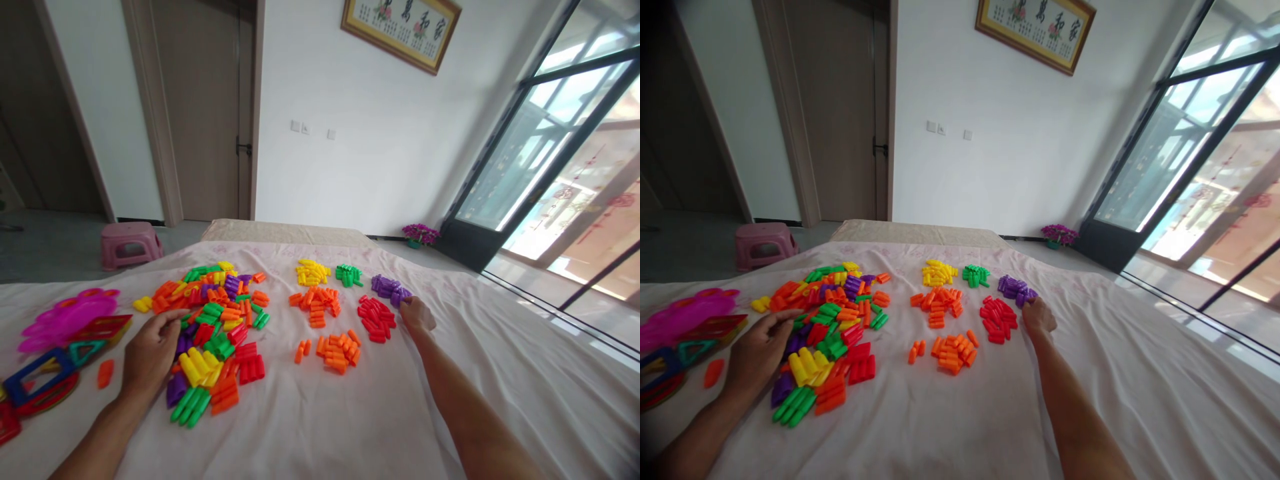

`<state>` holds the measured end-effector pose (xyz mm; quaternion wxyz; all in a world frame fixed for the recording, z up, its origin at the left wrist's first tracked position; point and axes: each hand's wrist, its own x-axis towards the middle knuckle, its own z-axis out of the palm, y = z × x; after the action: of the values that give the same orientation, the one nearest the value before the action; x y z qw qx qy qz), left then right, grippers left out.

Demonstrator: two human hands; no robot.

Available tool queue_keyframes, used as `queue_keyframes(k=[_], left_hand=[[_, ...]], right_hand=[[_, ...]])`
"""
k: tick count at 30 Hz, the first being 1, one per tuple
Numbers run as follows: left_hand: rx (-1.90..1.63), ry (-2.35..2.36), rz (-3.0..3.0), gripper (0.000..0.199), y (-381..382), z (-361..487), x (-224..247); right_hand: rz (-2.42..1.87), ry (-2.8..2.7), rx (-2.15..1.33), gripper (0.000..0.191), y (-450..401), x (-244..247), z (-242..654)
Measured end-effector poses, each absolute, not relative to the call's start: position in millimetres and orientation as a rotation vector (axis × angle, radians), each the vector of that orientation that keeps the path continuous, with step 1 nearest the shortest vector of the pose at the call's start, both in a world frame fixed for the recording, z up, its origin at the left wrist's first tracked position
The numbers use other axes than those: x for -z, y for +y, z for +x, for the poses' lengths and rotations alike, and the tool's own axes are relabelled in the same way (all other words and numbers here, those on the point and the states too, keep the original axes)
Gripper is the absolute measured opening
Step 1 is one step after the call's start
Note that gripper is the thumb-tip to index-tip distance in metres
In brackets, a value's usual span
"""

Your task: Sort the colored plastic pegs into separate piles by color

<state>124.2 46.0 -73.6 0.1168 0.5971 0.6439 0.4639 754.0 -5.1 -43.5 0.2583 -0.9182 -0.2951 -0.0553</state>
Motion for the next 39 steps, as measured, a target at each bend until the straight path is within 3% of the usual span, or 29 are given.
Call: queue_keyframes(k=[15, 23, 28, 34, 39], left_hand=[[-1.420, 1.803, 1.736, 0.032, 42.6, 129.6, 67.2], [-1.439, 1.781, 1.728, 0.031, 41.6, 131.2, 65.7], [-1.446, 1.791, 1.750, 0.031, 41.4, 131.4, 64.5], [-1.443, 1.792, 1.756, 0.031, 41.3, 132.2, 64.1], [-1.430, 1.804, 1.743, 0.030, 41.8, 132.0, 65.9]], right_hand=[[-2.579, -0.872, 0.126, 0.045, -1.3, 43.8, 758.7], [-2.343, -0.972, -0.088, 0.039, 2.2, 44.1, 779.0], [-2.446, -0.856, 0.059, 0.043, 3.3, 32.8, 773.8], [-2.090, -1.012, 0.146, 0.040, 23.1, 20.5, 709.9], [-1.624, -1.482, -0.261, 0.027, 42.6, 11.6, 591.0]])
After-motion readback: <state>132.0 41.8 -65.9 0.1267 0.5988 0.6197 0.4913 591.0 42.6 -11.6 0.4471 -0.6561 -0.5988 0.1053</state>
